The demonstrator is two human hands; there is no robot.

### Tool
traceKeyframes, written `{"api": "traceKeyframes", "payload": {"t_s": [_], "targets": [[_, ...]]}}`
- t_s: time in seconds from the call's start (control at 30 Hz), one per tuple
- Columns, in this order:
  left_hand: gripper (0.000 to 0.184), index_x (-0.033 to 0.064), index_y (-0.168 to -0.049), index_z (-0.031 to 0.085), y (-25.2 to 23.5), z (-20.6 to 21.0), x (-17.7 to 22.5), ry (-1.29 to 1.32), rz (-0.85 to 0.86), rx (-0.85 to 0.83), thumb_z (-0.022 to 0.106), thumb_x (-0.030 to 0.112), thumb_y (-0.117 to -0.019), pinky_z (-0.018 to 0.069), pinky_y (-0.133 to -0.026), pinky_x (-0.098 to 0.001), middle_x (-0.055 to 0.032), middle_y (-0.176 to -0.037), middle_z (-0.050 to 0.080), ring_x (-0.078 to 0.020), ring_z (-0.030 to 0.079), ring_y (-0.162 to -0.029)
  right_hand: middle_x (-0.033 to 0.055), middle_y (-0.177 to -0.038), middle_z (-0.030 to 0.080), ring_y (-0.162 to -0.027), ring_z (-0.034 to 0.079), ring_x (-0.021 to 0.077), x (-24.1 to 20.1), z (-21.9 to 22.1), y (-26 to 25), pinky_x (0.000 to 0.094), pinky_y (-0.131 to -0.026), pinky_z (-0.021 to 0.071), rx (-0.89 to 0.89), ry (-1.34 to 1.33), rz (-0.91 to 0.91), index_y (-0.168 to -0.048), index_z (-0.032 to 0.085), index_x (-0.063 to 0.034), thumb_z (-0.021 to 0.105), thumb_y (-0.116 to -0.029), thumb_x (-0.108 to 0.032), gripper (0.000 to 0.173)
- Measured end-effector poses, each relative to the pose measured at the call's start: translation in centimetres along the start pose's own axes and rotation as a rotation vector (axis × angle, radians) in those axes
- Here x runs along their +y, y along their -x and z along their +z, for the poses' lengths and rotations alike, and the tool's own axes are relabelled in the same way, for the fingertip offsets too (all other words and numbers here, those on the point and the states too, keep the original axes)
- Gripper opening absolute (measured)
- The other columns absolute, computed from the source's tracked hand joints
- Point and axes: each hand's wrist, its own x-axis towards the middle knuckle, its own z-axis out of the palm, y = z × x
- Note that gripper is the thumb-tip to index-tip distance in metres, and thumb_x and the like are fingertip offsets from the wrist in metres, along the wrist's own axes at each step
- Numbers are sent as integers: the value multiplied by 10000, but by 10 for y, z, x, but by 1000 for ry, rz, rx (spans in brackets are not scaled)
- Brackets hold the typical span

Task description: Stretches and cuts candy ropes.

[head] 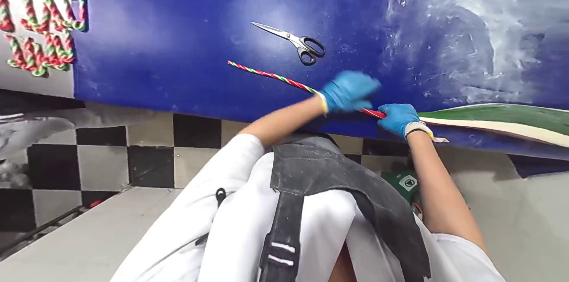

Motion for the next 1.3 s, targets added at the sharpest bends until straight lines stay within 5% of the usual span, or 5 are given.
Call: {"api": "traceKeyframes", "payload": {"t_s": [0.13,0.4,0.7,1.0,1.3], "targets": [[483,19,-1468,490,17,45,67,153,23,-336,573,75,-996,540,-916,-583,-234,-1196,682,-432,660,-1119,179,-1071,732,-1058,676,406,-8,-1,0,678,-886,474,-48,5,2,-1063,741,-129,717,-882,-366,299],[525,80,-1185,677,144,-100,-72,458,-82,-725,360,488,-1090,500,-901,-678,-197,-1115,702,-397,667,-1103,201,-1055,719,-1053,664,426,-28,-9,-5,694,-882,474,-118,51,150,-1037,731,-102,756,-867,-312,271],[335,87,-1131,724,378,-211,-213,-91,-1119,-446,513,337,-1056,485,-929,-715,-236,-1176,691,-462,647,-1131,193,-993,721,-990,674,419,-27,-3,-8,686,-835,479,-101,51,181,-987,726,-121,774,-862,-327,245],[992,-35,-1598,260,256,-71,-152,-268,-915,85,319,732,-971,43,-1234,-710,-319,-1659,207,-504,128,-1557,180,-1030,730,-1020,675,413,-20,-2,-3,675,-870,468,-61,47,76,-1039,733,-124,737,-863,-351,287],[759,65,-1601,331,109,-113,-224,-186,-802,318,390,567,-1034,192,-1267,-553,-184,-1629,383,-356,312,-1534,180,-991,714,-992,670,387,-35,-9,-8,642,-892,463,22,-127,-43,-1044,702,-97,656,-935,-369,297]]}}
